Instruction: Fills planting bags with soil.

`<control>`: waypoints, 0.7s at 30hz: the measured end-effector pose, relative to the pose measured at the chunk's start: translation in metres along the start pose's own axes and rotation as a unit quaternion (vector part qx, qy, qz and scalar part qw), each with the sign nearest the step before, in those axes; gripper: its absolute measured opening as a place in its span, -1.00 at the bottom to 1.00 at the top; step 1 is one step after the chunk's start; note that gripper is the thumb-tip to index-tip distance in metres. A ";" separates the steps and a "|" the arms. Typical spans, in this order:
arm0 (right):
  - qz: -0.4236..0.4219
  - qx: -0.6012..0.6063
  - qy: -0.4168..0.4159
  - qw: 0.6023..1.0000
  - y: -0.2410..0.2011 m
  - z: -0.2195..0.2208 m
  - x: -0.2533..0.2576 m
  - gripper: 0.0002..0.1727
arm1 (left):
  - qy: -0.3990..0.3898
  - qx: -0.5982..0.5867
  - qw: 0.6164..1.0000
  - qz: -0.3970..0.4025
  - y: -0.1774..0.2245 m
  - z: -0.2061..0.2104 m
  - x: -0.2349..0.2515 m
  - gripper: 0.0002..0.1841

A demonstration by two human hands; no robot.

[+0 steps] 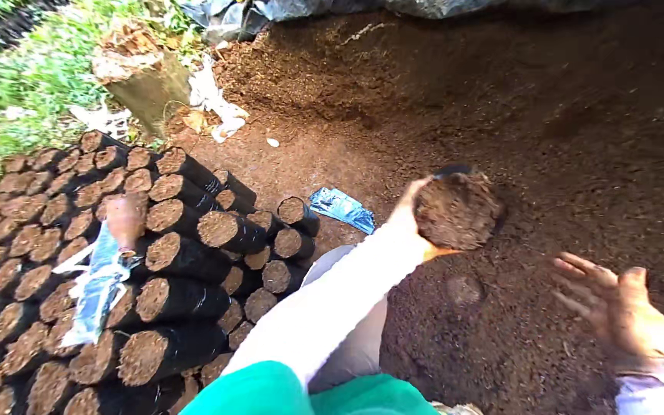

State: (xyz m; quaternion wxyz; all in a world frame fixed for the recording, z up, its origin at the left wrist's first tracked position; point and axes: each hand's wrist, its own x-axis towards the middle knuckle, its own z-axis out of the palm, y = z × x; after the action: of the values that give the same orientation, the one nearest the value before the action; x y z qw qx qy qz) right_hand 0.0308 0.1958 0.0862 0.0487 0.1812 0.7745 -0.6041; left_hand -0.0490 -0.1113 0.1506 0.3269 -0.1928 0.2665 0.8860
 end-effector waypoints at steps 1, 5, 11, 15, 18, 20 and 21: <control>0.028 -0.003 0.004 1.000 0.010 -0.005 -0.002 -0.01 | -0.015 -0.005 1.000 0.023 0.014 -0.015 -0.019 -0.25; 0.117 0.006 0.033 0.993 0.047 -0.010 -0.007 -0.08 | 0.009 -0.031 0.994 0.107 0.044 -0.094 -0.103 -0.20; 0.182 0.001 0.055 0.982 0.071 -0.009 -0.008 -0.16 | 0.251 -0.127 0.943 0.178 0.043 -0.162 -0.200 0.00; 0.202 0.018 0.089 0.975 0.078 -0.011 -0.009 -0.21 | 0.320 -0.170 0.909 0.206 0.048 -0.192 -0.217 -0.05; 0.223 0.015 0.096 0.970 0.084 -0.016 -0.010 -0.24 | 0.359 -0.161 0.900 0.187 0.061 -0.212 -0.206 -0.06; 0.236 -0.003 0.085 0.968 0.084 -0.026 -0.014 -0.27 | 0.388 -0.158 0.892 0.168 0.069 -0.236 -0.187 -0.09; 0.241 -0.023 0.077 0.967 0.083 -0.033 -0.016 -0.29 | 0.396 -0.166 0.888 0.163 0.070 -0.251 -0.179 -0.09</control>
State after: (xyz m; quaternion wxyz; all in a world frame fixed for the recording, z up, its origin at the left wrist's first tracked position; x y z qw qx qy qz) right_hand 0.0789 0.2407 0.0239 0.1371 0.4078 0.7230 -0.5405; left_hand 0.0727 -0.3917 0.0702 0.0081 -0.5330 0.2505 0.8082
